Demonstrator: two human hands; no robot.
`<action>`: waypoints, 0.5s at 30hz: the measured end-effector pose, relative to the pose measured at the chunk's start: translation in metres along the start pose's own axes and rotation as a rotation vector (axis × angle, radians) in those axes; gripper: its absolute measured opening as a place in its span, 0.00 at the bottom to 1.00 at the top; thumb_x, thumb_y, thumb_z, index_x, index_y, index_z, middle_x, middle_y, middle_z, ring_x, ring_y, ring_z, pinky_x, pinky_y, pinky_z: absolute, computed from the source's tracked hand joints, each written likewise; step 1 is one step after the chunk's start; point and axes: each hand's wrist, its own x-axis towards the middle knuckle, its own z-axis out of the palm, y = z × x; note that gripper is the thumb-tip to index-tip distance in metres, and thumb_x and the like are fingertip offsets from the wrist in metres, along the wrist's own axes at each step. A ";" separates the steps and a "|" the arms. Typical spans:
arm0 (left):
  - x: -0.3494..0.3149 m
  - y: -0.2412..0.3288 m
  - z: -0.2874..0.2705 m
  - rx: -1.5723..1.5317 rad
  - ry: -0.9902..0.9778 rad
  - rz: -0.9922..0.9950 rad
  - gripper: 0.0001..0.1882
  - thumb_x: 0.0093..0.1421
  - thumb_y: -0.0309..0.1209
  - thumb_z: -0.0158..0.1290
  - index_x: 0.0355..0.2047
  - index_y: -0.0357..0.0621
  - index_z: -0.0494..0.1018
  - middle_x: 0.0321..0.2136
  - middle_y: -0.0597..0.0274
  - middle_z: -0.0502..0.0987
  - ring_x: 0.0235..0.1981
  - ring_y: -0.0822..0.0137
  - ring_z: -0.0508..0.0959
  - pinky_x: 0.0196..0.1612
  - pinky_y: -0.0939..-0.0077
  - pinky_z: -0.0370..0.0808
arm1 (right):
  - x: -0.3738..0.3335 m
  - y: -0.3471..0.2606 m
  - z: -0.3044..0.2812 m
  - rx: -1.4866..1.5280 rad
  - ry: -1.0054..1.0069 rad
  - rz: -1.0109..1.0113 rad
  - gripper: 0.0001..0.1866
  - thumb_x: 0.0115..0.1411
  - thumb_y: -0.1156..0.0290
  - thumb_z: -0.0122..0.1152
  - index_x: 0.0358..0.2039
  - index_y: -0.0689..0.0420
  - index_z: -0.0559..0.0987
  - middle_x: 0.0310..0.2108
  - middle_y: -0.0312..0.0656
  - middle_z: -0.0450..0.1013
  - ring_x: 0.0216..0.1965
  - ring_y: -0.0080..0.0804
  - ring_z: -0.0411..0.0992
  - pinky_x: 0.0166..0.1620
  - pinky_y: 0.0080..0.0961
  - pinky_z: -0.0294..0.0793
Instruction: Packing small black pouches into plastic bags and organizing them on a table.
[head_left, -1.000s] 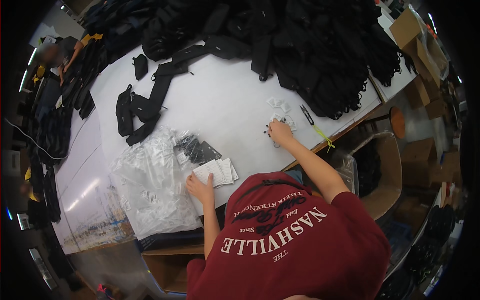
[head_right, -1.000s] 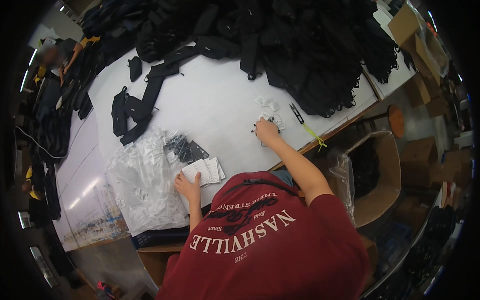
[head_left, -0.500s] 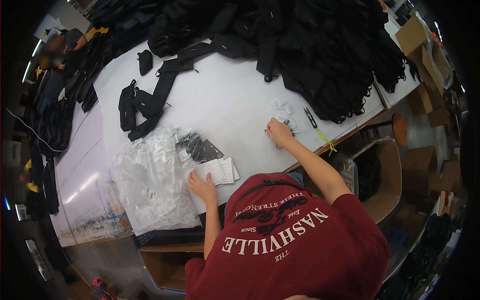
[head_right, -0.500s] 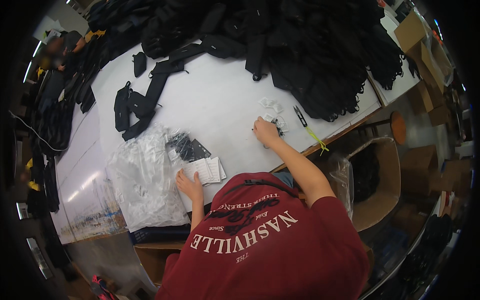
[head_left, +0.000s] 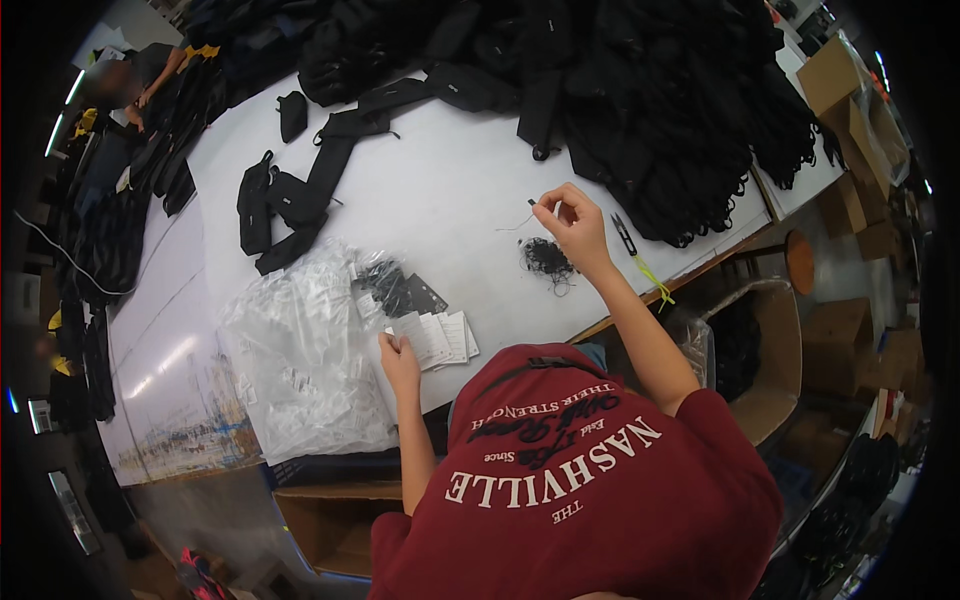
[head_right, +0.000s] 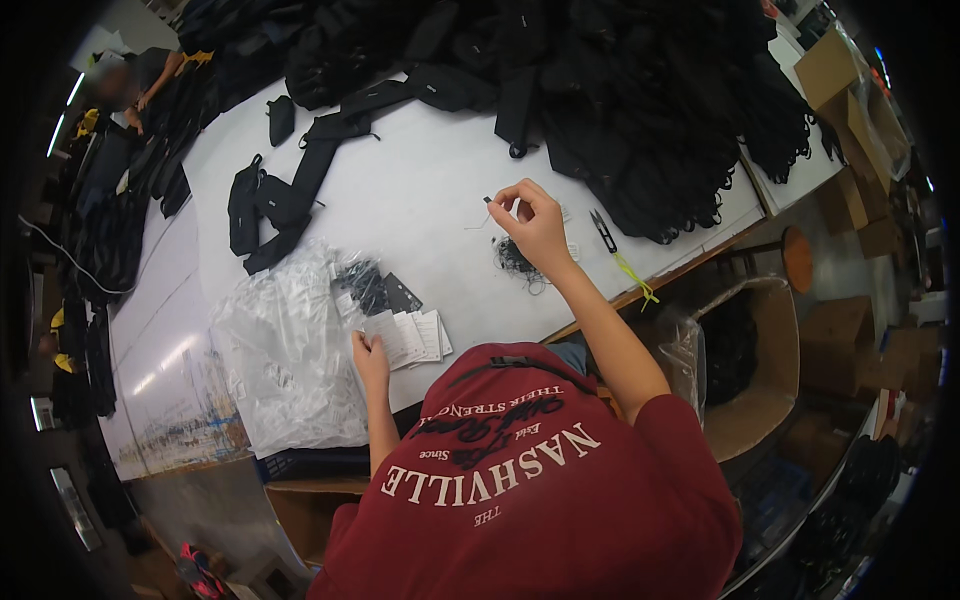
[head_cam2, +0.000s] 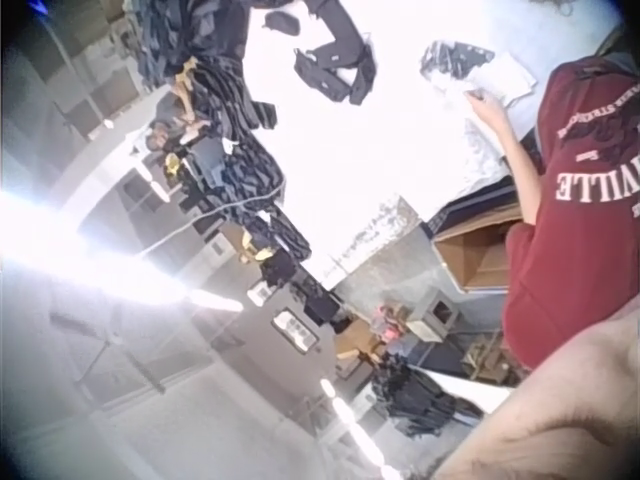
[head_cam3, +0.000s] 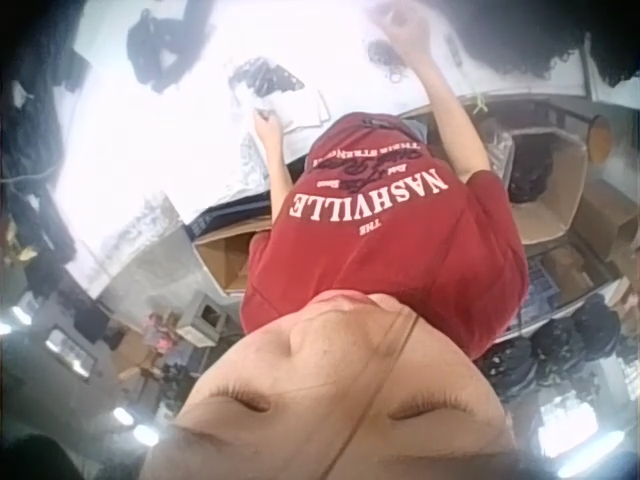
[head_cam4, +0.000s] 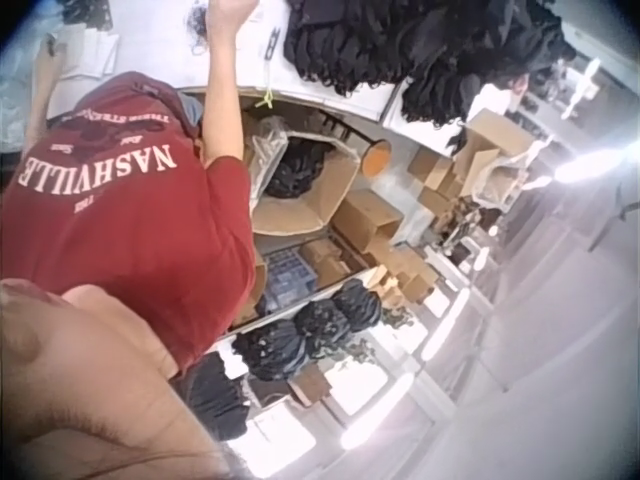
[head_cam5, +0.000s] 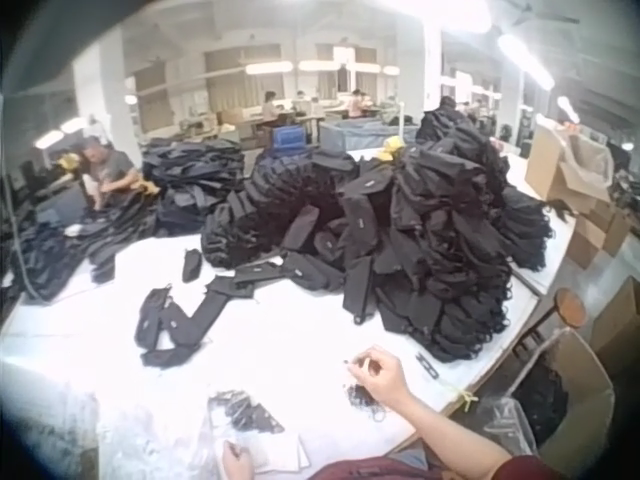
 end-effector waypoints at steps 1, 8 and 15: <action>0.001 -0.001 -0.001 -0.029 0.009 0.009 0.10 0.55 0.24 0.47 0.27 0.39 0.55 0.18 0.58 0.58 0.20 0.64 0.61 0.28 0.71 0.61 | -0.002 0.001 0.001 0.000 -0.003 0.000 0.06 0.50 0.73 0.62 0.22 0.58 0.74 0.22 0.28 0.65 0.19 0.14 0.54 0.24 0.13 0.53; 0.003 -0.008 0.004 -0.340 -0.104 -0.121 0.13 0.58 0.30 0.49 0.39 0.41 0.57 0.27 0.57 0.67 0.28 0.66 0.66 0.35 0.74 0.65 | -0.045 0.097 0.013 -0.175 -0.288 0.354 0.05 0.48 0.70 0.61 0.23 0.56 0.75 0.23 0.33 0.69 0.21 0.23 0.64 0.26 0.21 0.63; -0.005 0.020 0.007 -0.211 -0.097 -0.062 0.25 0.53 0.33 0.57 0.44 0.38 0.57 0.37 0.52 0.69 0.37 0.63 0.71 0.44 0.74 0.66 | -0.042 0.112 0.055 -0.588 -0.284 0.241 0.08 0.48 0.66 0.59 0.26 0.55 0.74 0.30 0.42 0.68 0.32 0.41 0.71 0.35 0.33 0.71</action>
